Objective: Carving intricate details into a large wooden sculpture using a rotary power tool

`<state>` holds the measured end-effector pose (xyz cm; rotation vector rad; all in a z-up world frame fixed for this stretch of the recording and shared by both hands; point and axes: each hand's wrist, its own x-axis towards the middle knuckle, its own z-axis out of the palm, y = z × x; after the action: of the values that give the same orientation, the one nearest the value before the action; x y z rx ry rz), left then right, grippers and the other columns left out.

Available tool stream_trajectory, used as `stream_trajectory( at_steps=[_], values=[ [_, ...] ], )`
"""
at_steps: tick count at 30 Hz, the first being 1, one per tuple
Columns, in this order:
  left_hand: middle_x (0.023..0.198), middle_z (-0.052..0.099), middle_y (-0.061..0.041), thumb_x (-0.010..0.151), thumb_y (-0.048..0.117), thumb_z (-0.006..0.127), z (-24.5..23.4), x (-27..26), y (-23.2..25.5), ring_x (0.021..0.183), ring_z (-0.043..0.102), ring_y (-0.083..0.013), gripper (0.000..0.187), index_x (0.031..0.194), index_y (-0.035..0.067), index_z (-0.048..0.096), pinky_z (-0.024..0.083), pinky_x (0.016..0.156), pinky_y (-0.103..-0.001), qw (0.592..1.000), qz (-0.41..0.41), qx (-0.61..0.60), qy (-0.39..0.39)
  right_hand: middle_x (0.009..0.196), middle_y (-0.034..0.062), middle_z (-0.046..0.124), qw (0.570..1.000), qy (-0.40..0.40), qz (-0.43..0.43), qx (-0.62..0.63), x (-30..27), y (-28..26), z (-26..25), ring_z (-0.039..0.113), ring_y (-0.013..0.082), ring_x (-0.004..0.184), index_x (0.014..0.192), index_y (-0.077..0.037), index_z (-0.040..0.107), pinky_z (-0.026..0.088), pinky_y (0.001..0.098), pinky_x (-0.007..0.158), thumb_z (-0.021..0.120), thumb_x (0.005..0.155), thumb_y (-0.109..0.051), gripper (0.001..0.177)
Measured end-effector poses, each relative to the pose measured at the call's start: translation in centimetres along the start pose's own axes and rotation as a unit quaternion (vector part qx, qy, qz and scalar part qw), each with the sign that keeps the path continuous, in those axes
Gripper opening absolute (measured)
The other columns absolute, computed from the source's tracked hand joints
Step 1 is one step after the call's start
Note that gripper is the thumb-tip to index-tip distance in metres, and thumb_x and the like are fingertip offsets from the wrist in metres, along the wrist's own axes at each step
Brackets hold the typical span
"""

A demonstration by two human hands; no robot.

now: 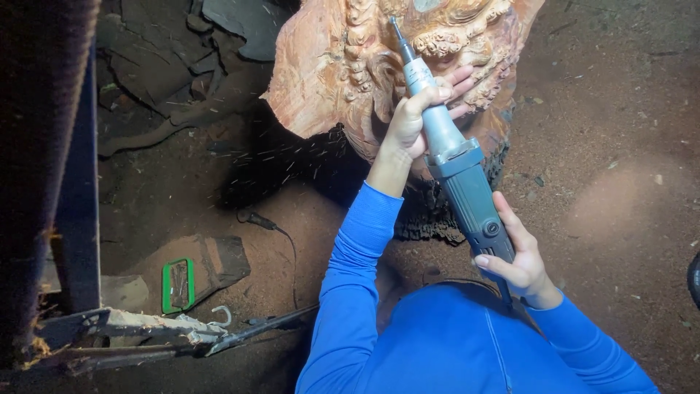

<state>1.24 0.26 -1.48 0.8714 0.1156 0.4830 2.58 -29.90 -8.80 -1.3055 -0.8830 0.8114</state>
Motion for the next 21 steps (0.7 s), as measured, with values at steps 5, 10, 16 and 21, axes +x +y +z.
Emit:
stream_trajectory(
  at_steps=[5, 10, 16, 21],
  values=[
    [0.141, 0.061, -0.023, 0.09, 0.009, 0.069, -0.3, 0.1, 0.7, 0.132, 0.058, -0.0369, 0.03, 0.117, -0.004, 0.067, 0.045, 0.109, -0.062, 0.998, -0.009, -0.053, -0.028, 0.161, 0.0189, 0.043, 0.994, -0.011, -0.073, -0.085, 1.1, 0.0, -0.3, 0.046, 0.0307, 0.144, 0.164, -0.009, 0.023, 0.036, 0.0442, 0.12, 0.075, 0.074, -0.019, 0.105],
    [0.142, 0.057, -0.026, 0.088, 0.012, 0.067, -0.9, 0.3, 0.9, 0.134, 0.054, -0.0406, 0.019, 0.101, 0.0, 0.07, 0.044, 0.11, -0.062, 0.996, -0.03, -0.081, -0.032, 0.158, 0.0188, 0.046, 0.993, -0.007, -0.073, -0.092, 1.5, -0.9, 0.1, 0.046, 0.03, 0.144, 0.163, -0.008, 0.026, 0.033, 0.0437, 0.122, 0.076, 0.074, -0.02, 0.103],
    [0.14, 0.059, -0.025, 0.084, 0.019, 0.068, 0.2, -0.1, 2.5, 0.134, 0.056, -0.0394, 0.007, 0.085, 0.013, 0.065, 0.048, 0.105, -0.058, 0.997, -0.061, -0.048, 0.003, 0.163, 0.0176, 0.04, 0.993, -0.013, -0.079, -0.092, 2.1, -1.2, 0.4, 0.042, 0.0316, 0.148, 0.163, -0.008, 0.025, 0.033, 0.0455, 0.123, 0.076, 0.074, -0.019, 0.103],
    [0.142, 0.056, -0.03, 0.085, 0.02, 0.069, 0.2, 0.4, 3.5, 0.136, 0.053, -0.0415, 0.011, 0.083, 0.013, 0.06, 0.058, 0.094, -0.055, 0.992, -0.104, -0.077, -0.001, 0.16, 0.017, 0.044, 0.992, -0.005, -0.063, -0.108, 2.7, -1.7, 0.5, 0.046, 0.0304, 0.145, 0.163, -0.01, 0.026, 0.036, 0.0434, 0.12, 0.075, 0.074, -0.023, 0.103]
  ],
)
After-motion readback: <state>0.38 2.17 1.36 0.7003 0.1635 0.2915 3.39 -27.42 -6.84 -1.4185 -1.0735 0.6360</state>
